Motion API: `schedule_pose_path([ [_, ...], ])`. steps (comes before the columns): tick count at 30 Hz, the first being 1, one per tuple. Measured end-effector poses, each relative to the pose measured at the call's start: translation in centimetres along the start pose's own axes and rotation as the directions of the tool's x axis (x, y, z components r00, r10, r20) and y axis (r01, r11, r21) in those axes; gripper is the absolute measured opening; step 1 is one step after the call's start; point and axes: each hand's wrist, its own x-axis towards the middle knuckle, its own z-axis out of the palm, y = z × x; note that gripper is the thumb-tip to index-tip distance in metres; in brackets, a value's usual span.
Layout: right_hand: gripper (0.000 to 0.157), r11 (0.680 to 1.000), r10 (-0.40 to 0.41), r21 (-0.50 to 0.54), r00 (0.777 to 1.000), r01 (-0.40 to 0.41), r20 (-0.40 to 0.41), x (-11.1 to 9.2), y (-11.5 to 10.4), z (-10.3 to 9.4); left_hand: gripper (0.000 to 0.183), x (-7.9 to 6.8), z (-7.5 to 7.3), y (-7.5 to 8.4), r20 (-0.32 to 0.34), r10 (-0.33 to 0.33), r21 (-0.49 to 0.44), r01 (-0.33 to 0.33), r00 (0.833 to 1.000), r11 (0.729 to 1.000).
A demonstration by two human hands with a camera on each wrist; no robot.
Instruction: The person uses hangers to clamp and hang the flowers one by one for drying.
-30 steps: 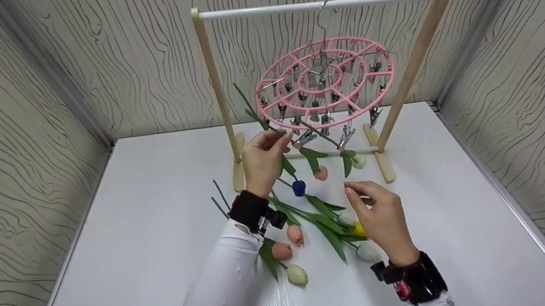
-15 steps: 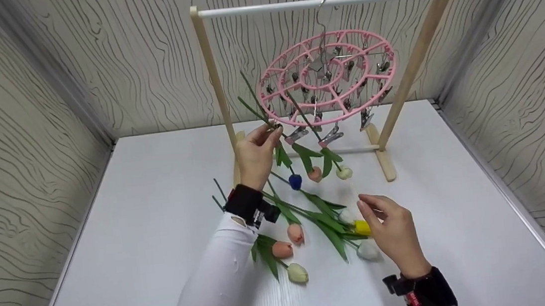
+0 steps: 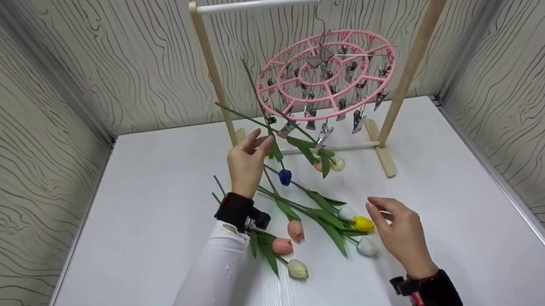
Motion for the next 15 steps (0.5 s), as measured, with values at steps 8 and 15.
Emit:
schedule_pose_path([
  [8, 0.016, 0.998, 0.056, -0.013, 0.998, -0.057, -0.024, -1.7, 0.6, -0.3, 0.016, -0.7, -3.5, -4.0, -0.042, -0.069, -0.01, 0.069, 0.997, 0.998],
  [15, 0.015, 0.995, 0.098, -0.02, 0.994, -0.099, -0.041, -3.1, 1.6, -0.7, 0.025, -1.4, -8.1, -8.3, -0.016, -0.228, 0.251, 0.224, 0.974, 0.942],
])
